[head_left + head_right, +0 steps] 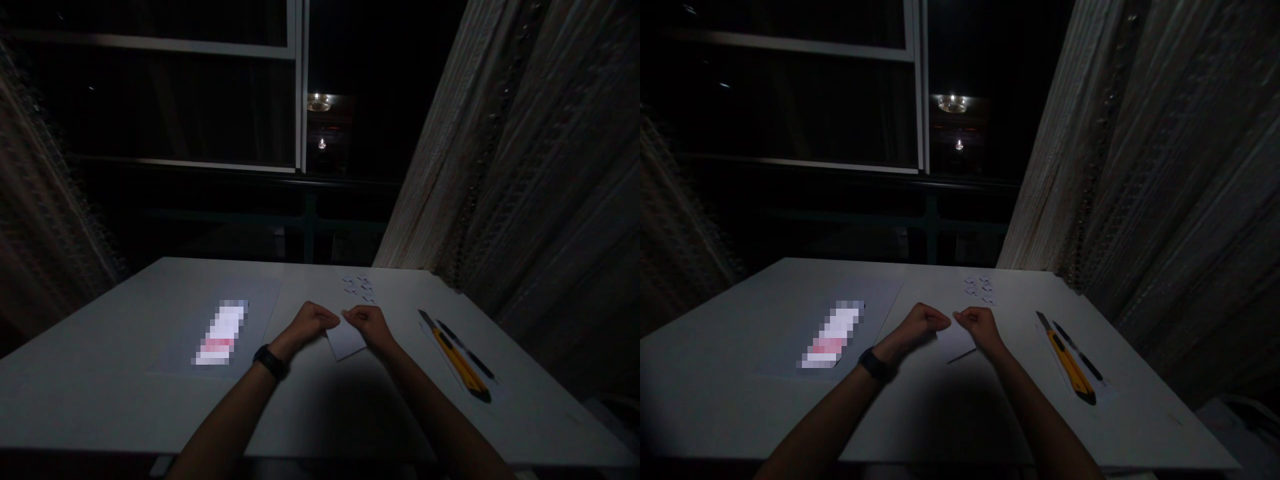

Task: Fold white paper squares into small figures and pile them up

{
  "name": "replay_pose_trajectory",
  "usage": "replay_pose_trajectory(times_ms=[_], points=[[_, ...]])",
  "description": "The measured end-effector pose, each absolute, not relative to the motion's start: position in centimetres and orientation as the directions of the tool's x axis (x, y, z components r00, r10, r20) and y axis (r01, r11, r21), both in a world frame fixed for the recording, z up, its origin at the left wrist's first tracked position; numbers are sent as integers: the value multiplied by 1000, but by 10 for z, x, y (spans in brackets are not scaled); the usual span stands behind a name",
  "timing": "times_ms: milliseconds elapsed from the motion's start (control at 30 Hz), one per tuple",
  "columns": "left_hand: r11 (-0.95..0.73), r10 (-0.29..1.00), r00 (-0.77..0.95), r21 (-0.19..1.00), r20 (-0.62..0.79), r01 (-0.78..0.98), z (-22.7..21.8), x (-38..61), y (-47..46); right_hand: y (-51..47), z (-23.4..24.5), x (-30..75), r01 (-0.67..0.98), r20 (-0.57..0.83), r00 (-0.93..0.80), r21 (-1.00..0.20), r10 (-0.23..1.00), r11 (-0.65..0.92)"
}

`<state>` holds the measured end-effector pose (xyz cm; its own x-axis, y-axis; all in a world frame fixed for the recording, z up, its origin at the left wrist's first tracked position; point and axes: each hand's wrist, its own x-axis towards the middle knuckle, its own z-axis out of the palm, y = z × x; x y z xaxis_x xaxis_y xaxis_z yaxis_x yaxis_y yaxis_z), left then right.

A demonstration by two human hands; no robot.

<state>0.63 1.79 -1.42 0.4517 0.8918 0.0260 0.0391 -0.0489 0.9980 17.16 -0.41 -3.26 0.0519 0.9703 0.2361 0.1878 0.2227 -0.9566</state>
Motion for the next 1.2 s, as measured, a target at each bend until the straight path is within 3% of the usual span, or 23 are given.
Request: replay_pose_trajectory(times_ms=[300, 567, 733, 900, 1033, 1200], points=[[135, 823, 558, 991, -109, -6, -13, 4, 20, -2, -25, 186, 181, 218, 82, -963, 972, 201], [165, 782, 616, 985, -95, -58, -12, -2, 23, -5, -16, 195, 127, 192, 103, -976, 976, 179], [206, 848, 518, 970, -113, -127, -21, -8, 33, 0, -16, 204, 127, 218, 211, -973, 953, 195], [126, 845, 534, 979, -21, -161, -22, 3, 25, -2, -21, 188, 160, 198, 143, -971, 970, 175], [25, 864, 504, 998, 3, -49, -23, 11, 17, -5, -25, 177, 198, 217, 69, -960, 974, 200], [51, 885, 465, 993, 5, -108, -23, 13, 18, -1, -28, 185, 133, 228, 118, -968, 966, 212]])
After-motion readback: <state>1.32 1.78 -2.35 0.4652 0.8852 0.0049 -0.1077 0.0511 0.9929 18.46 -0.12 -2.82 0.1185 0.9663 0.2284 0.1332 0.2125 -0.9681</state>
